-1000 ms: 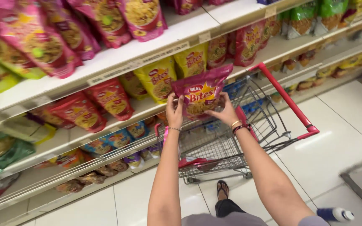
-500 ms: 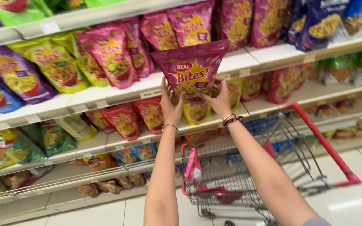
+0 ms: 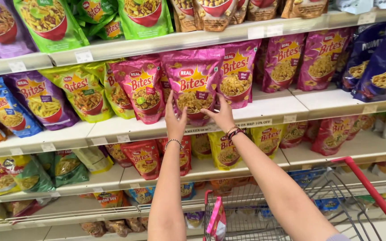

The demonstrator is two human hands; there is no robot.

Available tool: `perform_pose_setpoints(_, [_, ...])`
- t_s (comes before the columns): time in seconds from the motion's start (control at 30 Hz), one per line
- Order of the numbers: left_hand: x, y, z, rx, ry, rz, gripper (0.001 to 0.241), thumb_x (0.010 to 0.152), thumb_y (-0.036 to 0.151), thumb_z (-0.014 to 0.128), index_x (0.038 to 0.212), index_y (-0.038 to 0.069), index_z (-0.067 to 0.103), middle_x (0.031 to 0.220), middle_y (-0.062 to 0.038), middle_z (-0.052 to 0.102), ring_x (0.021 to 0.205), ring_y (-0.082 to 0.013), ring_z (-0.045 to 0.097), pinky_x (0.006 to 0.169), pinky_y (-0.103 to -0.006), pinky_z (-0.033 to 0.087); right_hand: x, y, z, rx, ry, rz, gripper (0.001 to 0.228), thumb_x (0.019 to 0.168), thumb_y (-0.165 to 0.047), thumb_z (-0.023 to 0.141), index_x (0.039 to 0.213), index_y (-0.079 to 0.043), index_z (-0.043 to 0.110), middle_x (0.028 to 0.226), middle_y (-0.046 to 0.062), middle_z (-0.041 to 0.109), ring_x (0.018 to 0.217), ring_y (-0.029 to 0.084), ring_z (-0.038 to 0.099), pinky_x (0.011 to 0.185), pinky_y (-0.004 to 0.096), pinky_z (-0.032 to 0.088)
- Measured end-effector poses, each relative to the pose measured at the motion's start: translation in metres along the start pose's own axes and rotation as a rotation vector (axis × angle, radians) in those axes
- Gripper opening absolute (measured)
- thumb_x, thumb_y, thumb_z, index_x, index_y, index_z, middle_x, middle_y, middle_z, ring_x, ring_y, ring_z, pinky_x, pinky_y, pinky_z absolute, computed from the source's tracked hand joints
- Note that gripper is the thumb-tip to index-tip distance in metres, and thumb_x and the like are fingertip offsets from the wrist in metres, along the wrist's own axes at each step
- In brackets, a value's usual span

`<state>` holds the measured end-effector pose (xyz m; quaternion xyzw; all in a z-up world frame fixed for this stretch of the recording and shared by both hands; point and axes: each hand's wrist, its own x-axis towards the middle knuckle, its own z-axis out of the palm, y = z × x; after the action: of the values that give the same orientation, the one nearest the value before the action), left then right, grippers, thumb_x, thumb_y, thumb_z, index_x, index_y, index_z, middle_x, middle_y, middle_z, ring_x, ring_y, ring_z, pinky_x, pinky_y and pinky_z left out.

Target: Picking up various snack packages from shelves and placing them into a shopping cart.

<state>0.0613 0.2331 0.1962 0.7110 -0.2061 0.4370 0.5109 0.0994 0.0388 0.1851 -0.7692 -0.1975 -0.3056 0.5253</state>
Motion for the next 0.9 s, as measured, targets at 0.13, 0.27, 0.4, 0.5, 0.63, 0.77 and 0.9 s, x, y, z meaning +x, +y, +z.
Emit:
perform_pose_setpoints(0.13, [0.002, -0.017, 0.005, 0.041, -0.049, -0.019, 0.082, 0.089, 0.008, 0.073, 0.160, 0.019, 0.033, 0.161, -0.014, 0.043, 0.146, -0.0320, 0.046, 0.117, -0.0417, 0.046, 0.014, 0.010, 0.006, 0.096, 0.030, 0.009, 0.091, 0.076, -0.034, 0.088, 0.146, 0.004, 0.044, 0.132, 0.018, 0.066, 0.118, 0.027, 0.071, 0.102, 0.038, 0.060])
perform_pose_setpoints(0.27, [0.004, -0.026, 0.004, 0.143, -0.034, 0.018, 0.089, 0.087, 0.009, 0.075, 0.162, 0.023, 0.029, 0.161, -0.013, 0.040, 0.146, -0.0340, 0.044, 0.115, -0.0442, 0.045, 0.027, 0.006, 0.012, -0.110, 0.013, -0.046, 0.093, 0.077, -0.036, 0.090, 0.146, 0.006, 0.043, 0.127, 0.023, 0.067, 0.116, 0.030, 0.069, 0.099, 0.041, 0.056])
perform_pose_setpoints(0.4, [0.007, -0.034, 0.002, 0.212, -0.034, -0.071, 0.088, 0.089, 0.014, 0.075, 0.162, 0.031, 0.028, 0.162, -0.011, 0.040, 0.144, -0.0330, 0.045, 0.109, -0.0423, 0.050, 0.036, 0.009, 0.021, -0.178, -0.001, -0.054, 0.092, 0.077, -0.038, 0.089, 0.145, 0.005, 0.045, 0.124, 0.025, 0.068, 0.114, 0.033, 0.069, 0.097, 0.041, 0.055])
perform_pose_setpoints(0.5, [0.010, -0.028, -0.001, 0.219, -0.031, -0.091, 0.088, 0.088, 0.014, 0.075, 0.160, 0.034, 0.029, 0.160, -0.012, 0.038, 0.142, -0.0324, 0.047, 0.102, -0.0407, 0.053, 0.041, 0.018, 0.026, -0.184, 0.025, -0.123, 0.090, 0.078, -0.039, 0.090, 0.142, 0.006, 0.047, 0.125, 0.026, 0.068, 0.116, 0.035, 0.068, 0.099, 0.042, 0.054])
perform_pose_setpoints(0.63, [0.015, -0.035, 0.005, 0.240, -0.015, -0.086, 0.088, 0.086, 0.013, 0.077, 0.159, 0.034, 0.032, 0.155, -0.013, 0.040, 0.138, -0.0324, 0.050, 0.101, -0.0408, 0.053, 0.050, 0.023, 0.028, -0.161, 0.035, -0.143, 0.088, 0.077, -0.038, 0.090, 0.141, 0.006, 0.048, 0.124, 0.026, 0.069, 0.116, 0.035, 0.068, 0.099, 0.043, 0.054])
perform_pose_setpoints(0.77, [0.023, -0.043, 0.013, 0.260, 0.014, -0.054, 0.089, 0.085, 0.012, 0.078, 0.160, 0.032, 0.034, 0.150, -0.013, 0.043, 0.134, -0.0340, 0.053, 0.105, -0.0434, 0.050, 0.066, 0.028, 0.029, -0.161, 0.008, -0.104, 0.087, 0.076, -0.039, 0.090, 0.138, 0.007, 0.051, 0.119, 0.024, 0.070, 0.110, 0.034, 0.070, 0.094, 0.041, 0.055])
perform_pose_setpoints(0.9, [0.027, -0.054, 0.015, 0.284, 0.021, -0.058, 0.087, 0.086, 0.012, 0.078, 0.159, 0.031, 0.036, 0.151, -0.014, 0.043, 0.133, -0.0357, 0.053, 0.105, -0.0450, 0.049, 0.074, 0.026, 0.031, -0.199, -0.050, -0.010, 0.072, 0.077, -0.040, 0.089, 0.122, 0.006, 0.058, 0.110, 0.023, 0.073, 0.101, 0.034, 0.073, 0.088, 0.041, 0.057])
